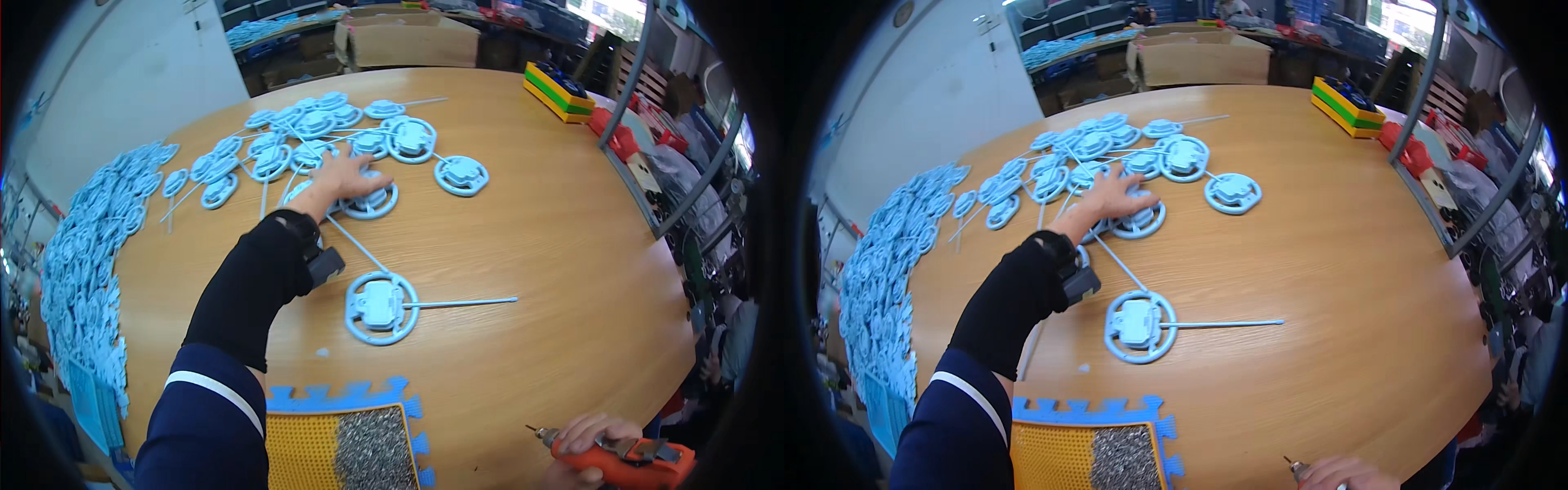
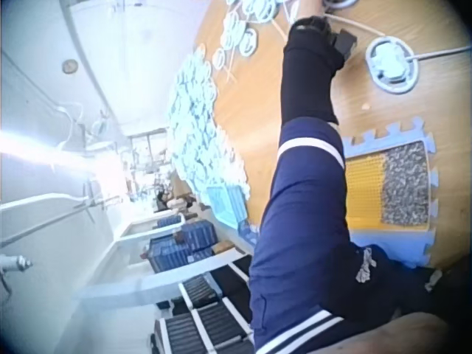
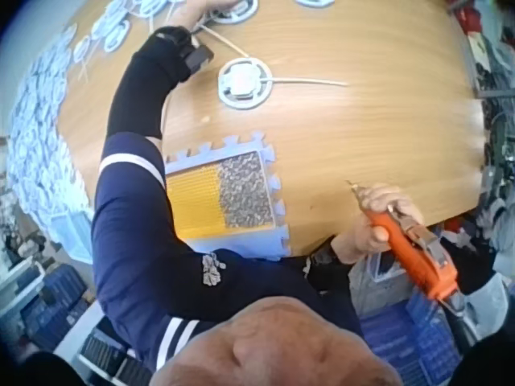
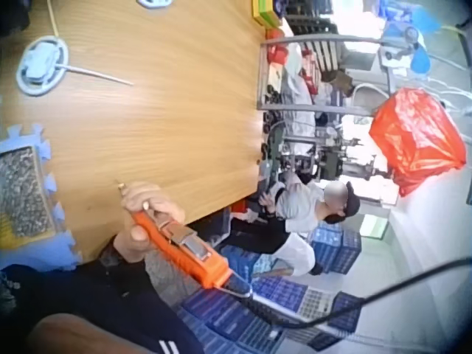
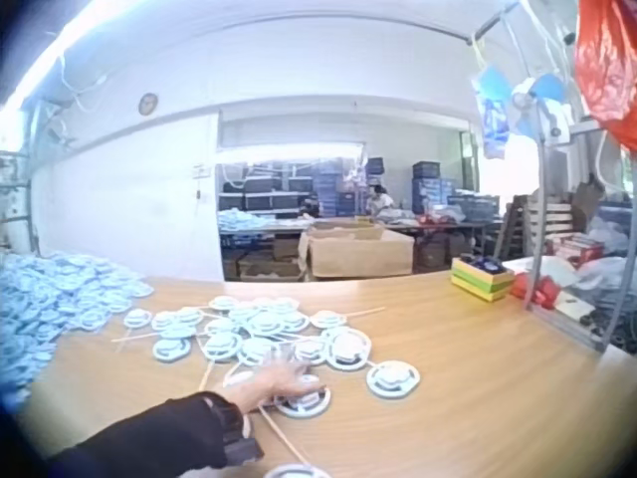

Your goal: Assembling blue plastic components by driving screws into them with a power tool.

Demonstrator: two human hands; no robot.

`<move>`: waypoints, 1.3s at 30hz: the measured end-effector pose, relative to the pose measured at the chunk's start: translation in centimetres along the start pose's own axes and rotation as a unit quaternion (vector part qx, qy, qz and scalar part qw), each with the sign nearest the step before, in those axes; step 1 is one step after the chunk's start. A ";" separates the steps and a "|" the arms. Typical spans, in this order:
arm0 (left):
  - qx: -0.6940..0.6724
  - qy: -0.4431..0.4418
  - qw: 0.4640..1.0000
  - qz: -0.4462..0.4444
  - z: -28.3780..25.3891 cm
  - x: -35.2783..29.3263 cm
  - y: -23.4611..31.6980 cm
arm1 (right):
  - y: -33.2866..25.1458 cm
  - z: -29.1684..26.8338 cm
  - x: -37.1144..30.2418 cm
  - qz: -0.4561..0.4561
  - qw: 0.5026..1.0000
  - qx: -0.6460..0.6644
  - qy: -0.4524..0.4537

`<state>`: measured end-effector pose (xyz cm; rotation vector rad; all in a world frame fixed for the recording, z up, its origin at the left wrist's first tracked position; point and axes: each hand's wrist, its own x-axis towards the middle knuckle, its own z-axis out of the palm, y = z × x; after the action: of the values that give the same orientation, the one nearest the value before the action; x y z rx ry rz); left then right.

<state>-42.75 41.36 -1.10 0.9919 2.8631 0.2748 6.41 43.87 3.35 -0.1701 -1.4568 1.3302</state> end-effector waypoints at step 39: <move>-0.187 0.178 0.964 -0.069 -3.2 -43.3 -32.4 | -5.2 3.0 -7.1 -0.057 0.975 -0.208 0.043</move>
<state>-28.83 -10.95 -3.01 0.7263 2.9914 1.0318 9.60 35.15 3.85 -0.4053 -1.6308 0.9009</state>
